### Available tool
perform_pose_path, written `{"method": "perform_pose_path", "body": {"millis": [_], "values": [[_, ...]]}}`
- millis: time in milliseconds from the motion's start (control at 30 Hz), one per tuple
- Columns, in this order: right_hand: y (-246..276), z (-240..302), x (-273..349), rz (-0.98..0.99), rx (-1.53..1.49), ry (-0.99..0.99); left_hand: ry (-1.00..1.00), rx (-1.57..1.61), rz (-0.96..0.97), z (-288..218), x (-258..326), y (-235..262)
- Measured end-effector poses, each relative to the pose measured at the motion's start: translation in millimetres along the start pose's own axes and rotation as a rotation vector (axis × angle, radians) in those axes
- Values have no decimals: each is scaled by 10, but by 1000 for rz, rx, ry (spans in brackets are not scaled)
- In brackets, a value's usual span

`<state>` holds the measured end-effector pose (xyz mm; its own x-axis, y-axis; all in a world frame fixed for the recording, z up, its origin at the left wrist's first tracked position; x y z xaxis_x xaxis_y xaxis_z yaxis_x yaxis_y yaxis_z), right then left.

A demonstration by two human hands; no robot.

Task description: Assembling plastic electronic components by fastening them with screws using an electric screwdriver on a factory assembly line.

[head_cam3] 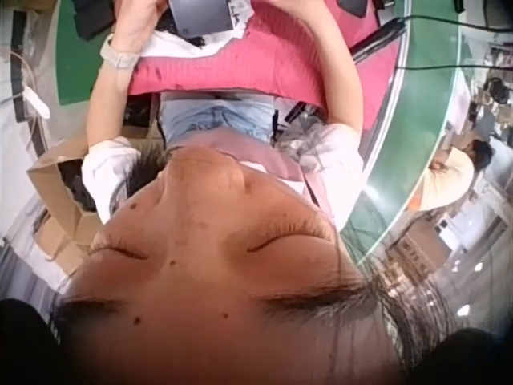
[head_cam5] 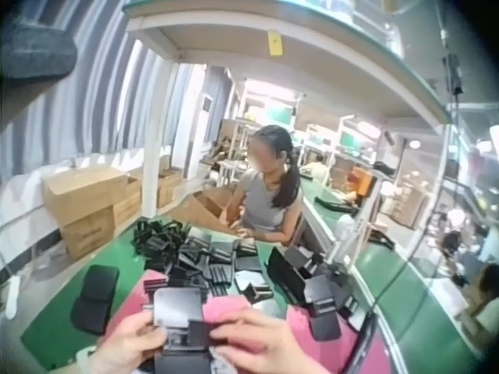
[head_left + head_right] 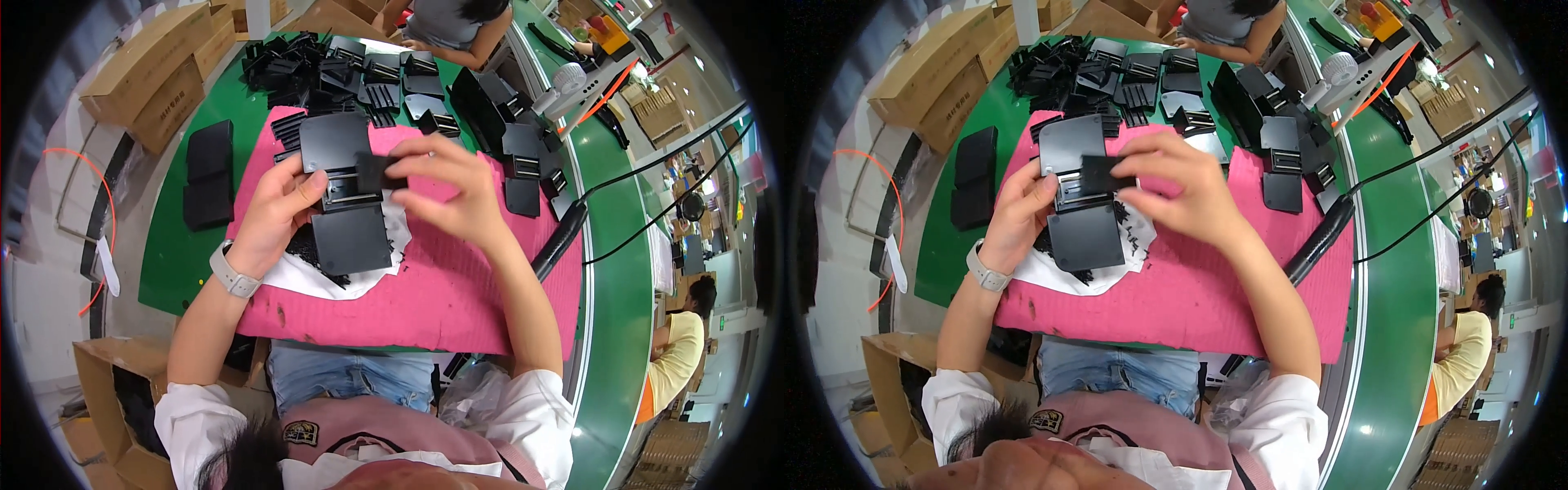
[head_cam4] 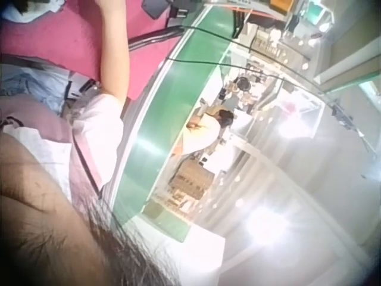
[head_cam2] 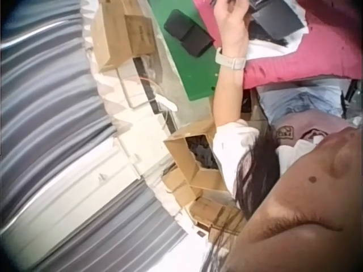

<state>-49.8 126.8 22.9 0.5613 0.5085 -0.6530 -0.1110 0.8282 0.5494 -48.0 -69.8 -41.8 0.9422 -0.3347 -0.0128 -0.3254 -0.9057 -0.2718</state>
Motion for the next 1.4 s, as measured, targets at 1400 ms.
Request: {"method": "perform_pose_path", "body": {"millis": [1400], "values": [[1438,167,1738,-244,1356,-1199,-562,-1211,-193,-89,56,-146]]}}
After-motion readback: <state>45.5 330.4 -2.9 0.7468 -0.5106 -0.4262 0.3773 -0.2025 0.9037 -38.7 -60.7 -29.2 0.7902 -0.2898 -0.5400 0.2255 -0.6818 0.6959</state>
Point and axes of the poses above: each hand's wrist, its own x-axis away from the middle knuckle, its own y-axis out of the back of the hand, z = x × y, the point moved 5 cm from there along -x, towards the middle knuckle, and after that the axes turned 7 degrees about -x, right-handed, at the moved point
